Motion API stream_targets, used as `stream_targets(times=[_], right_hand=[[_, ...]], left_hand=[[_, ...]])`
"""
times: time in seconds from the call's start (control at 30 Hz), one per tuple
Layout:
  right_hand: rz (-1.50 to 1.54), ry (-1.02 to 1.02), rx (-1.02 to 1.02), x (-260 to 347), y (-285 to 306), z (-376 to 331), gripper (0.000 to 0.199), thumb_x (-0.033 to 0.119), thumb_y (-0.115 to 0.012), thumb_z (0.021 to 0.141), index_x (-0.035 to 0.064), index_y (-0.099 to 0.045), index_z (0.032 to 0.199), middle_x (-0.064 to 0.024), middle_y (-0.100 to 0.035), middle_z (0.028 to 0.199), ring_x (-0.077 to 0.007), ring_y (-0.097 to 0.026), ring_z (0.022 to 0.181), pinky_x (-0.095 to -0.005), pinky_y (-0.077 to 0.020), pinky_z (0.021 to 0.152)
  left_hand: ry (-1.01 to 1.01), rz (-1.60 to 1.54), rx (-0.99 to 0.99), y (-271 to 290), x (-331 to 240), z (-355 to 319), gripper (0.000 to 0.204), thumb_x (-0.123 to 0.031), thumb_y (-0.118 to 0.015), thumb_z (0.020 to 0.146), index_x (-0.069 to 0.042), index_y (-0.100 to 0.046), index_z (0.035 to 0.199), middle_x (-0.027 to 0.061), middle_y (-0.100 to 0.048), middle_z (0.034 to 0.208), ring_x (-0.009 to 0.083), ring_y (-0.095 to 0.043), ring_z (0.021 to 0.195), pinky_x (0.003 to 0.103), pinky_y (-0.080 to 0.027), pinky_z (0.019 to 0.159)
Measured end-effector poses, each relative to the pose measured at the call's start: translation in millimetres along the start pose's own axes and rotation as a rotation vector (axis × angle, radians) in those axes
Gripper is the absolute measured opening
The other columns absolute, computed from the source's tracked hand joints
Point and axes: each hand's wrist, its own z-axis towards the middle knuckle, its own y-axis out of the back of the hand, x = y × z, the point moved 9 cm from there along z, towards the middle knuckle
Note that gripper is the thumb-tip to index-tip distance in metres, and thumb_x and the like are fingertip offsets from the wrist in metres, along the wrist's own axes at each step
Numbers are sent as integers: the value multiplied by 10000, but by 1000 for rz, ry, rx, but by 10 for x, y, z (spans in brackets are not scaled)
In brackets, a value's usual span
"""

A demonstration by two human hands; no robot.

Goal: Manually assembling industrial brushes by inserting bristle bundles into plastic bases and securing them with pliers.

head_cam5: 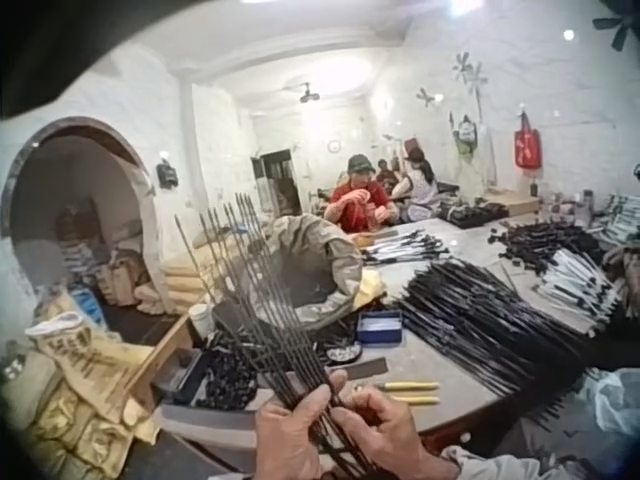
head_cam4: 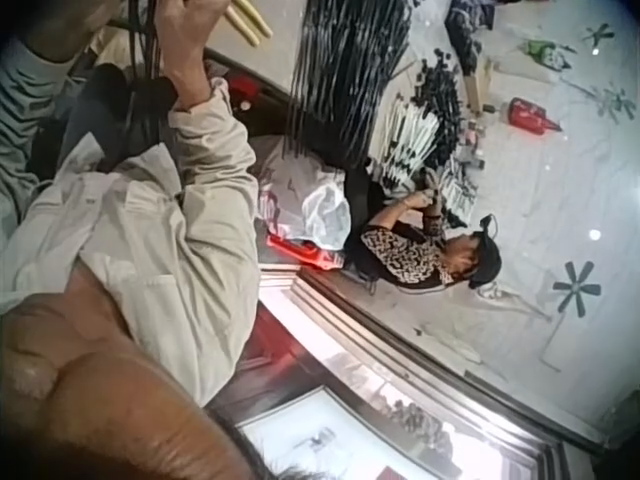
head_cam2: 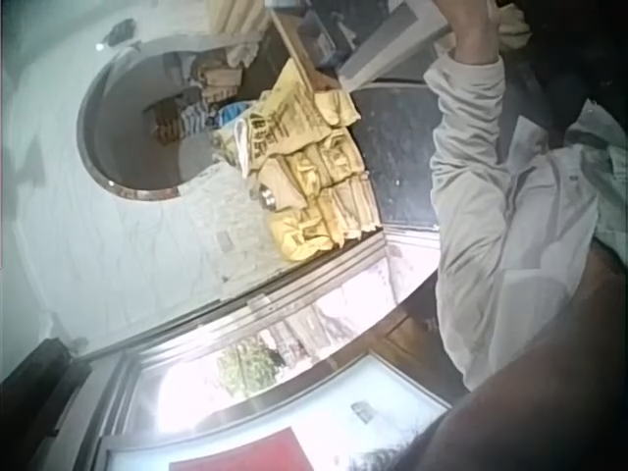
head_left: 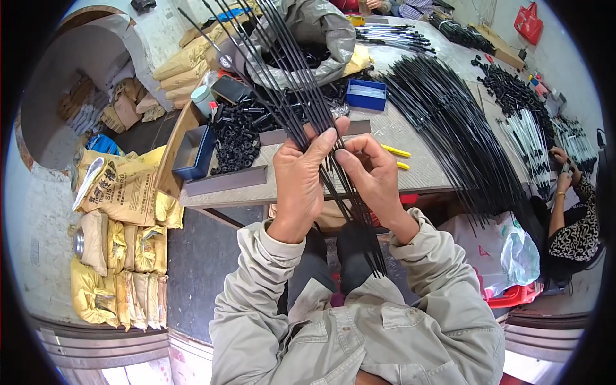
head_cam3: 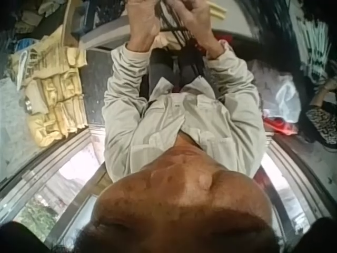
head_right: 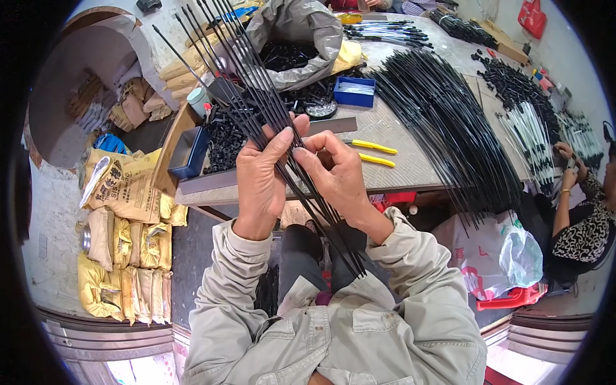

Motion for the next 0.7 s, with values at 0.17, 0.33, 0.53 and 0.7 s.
stream_targets(times=[0.17, 0.33, 0.53, 0.7], right_hand=[[42, -76, -2, 0, 18, 31, 86, 90, -607, 829, 25, -551, 819, 65, -490, 634, 11, -409, 542, -155, -302, 453], [-199, -40, -30, -99, 346, 821, 166, 177, -570, 839, 39, -559, 748, 50, -464, 576, -28, -388, 481, -194, -279, 435], [-486, 486, -307, 621, 1030, 2163, 240, 240, -581, 827, 10, -614, 765, 36, -519, 608, -23, -414, 519, -205, -337, 462], [-1103, 168, -221, -901, 2242, 1981, 225, 250, -600, 803, 26, -610, 786, -111, -603, 687, -162, -551, 624, -308, -436, 604]], left_hand=[[-33, 33, -5, 15, -43, 33, 199, -4, -558, 829, 49, -560, 1022, 171, -614, 1003, 229, -603, 938, 310, -486, 834], [-10, 0, 13, 59, -102, 53, 130, 40, -537, 825, 51, -577, 947, 139, -611, 971, 232, -622, 885, 346, -507, 836], [47, 53, -9, 165, -318, 13, 290, 18, -526, 832, 61, -491, 1116, 198, -577, 1074, 279, -590, 980, 350, -503, 849], [80, 21, 52, 154, -281, 177, 286, 23, -539, 826, 59, -504, 1108, 200, -577, 1075, 279, -592, 977, 360, -499, 859]])
